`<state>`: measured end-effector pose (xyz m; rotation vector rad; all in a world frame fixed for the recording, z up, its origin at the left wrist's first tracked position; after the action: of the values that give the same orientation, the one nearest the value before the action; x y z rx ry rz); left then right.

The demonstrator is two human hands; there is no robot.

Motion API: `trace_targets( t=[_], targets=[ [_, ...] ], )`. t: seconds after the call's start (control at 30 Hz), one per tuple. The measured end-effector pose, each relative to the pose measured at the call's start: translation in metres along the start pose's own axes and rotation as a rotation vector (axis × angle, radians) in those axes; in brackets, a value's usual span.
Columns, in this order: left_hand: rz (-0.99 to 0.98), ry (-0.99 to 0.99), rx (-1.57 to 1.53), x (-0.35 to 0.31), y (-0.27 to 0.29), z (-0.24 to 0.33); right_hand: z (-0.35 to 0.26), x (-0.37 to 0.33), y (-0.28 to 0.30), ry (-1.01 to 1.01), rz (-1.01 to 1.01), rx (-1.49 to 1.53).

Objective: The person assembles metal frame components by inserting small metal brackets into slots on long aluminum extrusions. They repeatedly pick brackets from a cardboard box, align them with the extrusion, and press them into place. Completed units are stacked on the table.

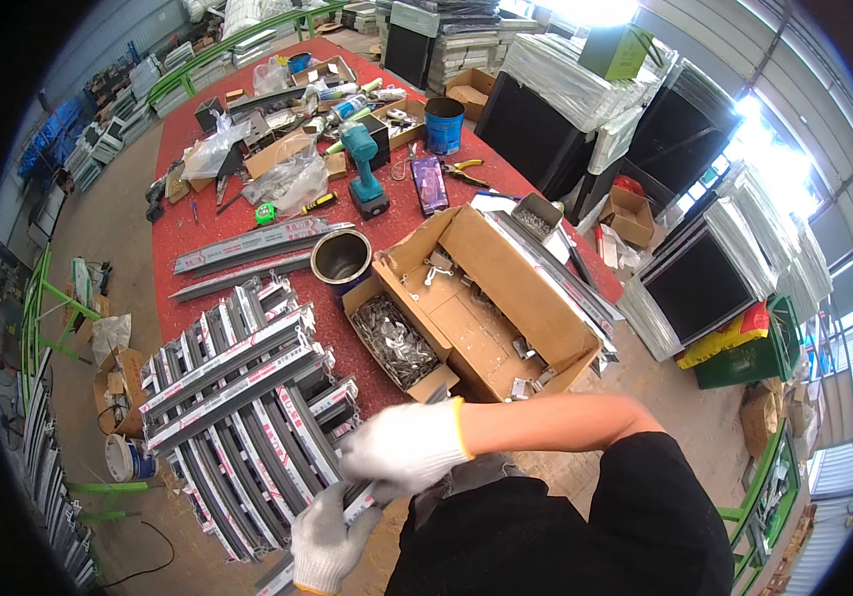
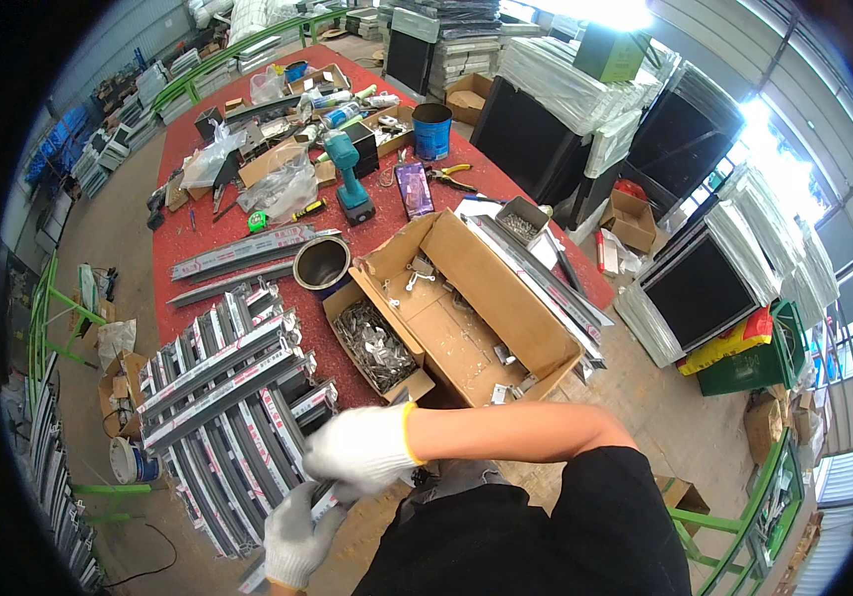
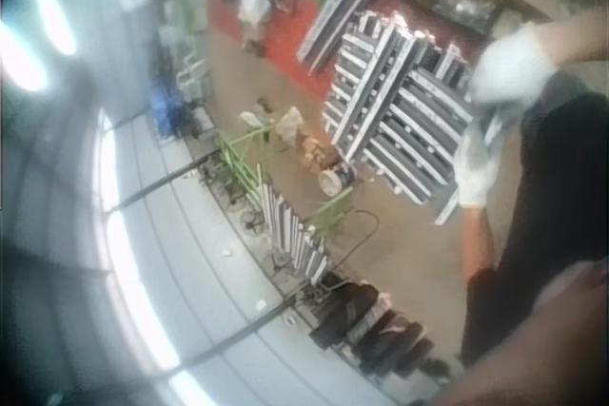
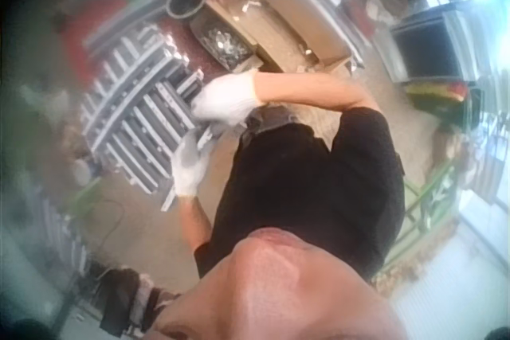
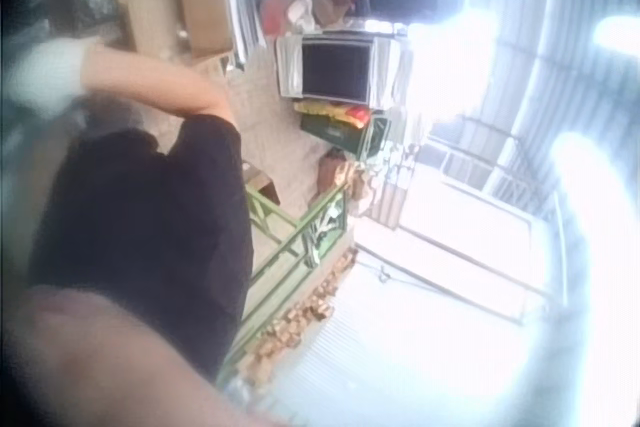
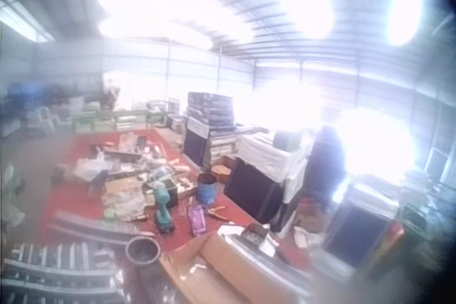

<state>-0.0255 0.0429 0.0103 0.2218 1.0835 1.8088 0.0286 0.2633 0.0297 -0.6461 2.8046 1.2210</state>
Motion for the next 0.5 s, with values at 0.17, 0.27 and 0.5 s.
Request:
trace_targets(
  t=[0.17, 0.27, 0.5],
  targets=[
    [0.077, 0.056, 0.041, -0.015, -0.017, -0.011, 0.029, -0.078, 0.048, -0.129, 0.660, -0.001],
    [0.181, 0.098, -0.021, -0.026, -0.030, -0.019, 0.072, -0.133, 0.071, -0.485, 0.678, -0.151],
    [0.230, 0.215, -0.289, -0.047, -0.071, -0.011, 0.168, -0.202, 0.046, -0.860, 0.269, -0.213]
  ],
)
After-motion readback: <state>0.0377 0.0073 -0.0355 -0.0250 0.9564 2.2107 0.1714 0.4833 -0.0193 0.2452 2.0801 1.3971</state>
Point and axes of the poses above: each hand's wrist, its own x-axis towards the middle knuckle, its own y-axis out of the back of the hand, z = x × y, the point moved 3 cm from there along x, towards the middle knuckle, and after that the axes turned 8 degrees about -y, right-handed, at the moved point
